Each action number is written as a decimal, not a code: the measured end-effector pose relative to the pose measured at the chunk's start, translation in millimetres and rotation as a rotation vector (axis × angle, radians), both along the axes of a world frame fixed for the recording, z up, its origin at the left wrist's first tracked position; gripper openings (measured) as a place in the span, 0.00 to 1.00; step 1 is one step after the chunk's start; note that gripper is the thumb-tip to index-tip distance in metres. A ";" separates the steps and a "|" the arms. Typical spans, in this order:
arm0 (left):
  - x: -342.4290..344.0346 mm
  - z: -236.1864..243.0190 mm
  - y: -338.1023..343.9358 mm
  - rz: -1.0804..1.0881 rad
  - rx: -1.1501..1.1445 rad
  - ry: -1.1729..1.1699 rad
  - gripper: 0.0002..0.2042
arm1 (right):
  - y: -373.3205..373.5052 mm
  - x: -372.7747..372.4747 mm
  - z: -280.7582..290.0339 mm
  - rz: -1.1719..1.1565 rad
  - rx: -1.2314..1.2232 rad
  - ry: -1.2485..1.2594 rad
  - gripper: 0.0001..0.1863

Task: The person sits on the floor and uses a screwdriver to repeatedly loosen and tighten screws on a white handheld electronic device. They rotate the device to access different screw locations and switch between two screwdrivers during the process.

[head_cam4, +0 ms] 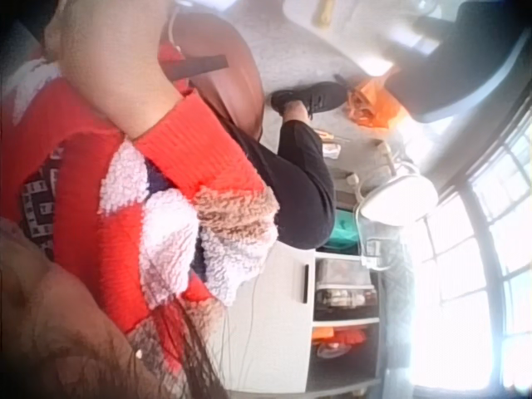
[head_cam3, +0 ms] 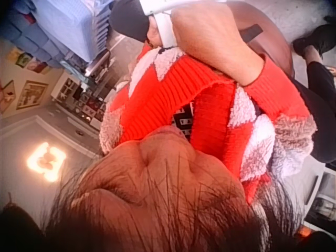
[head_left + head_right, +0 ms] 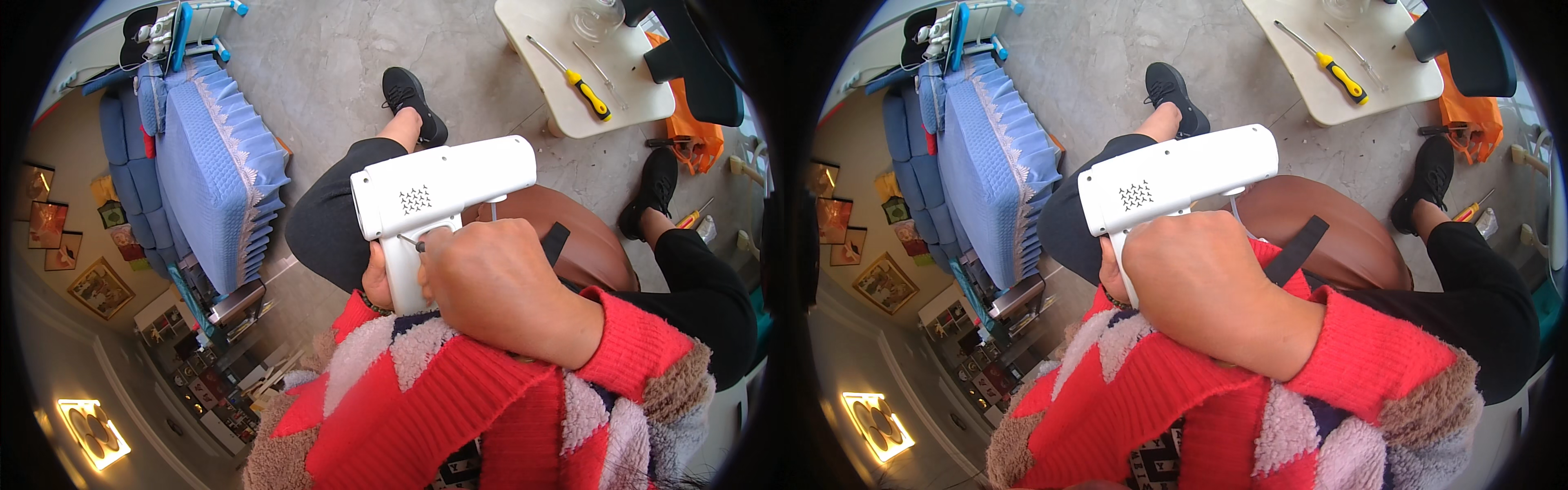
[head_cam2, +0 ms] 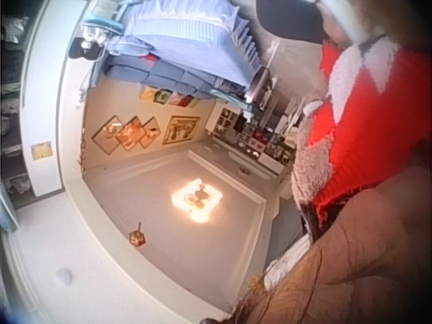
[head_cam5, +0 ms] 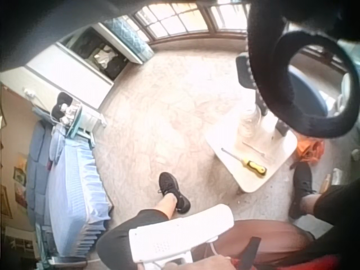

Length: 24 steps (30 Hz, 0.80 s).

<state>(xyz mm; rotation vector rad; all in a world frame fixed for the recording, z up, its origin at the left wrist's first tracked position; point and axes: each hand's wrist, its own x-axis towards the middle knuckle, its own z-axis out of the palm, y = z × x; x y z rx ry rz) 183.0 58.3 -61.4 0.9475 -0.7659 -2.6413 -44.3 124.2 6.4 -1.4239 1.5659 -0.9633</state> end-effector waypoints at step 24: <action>-0.9 1.3 9.4 0.061 -0.059 -0.057 0.36 | -11.4 -1.4 0.3 -0.121 0.796 -0.940 0.18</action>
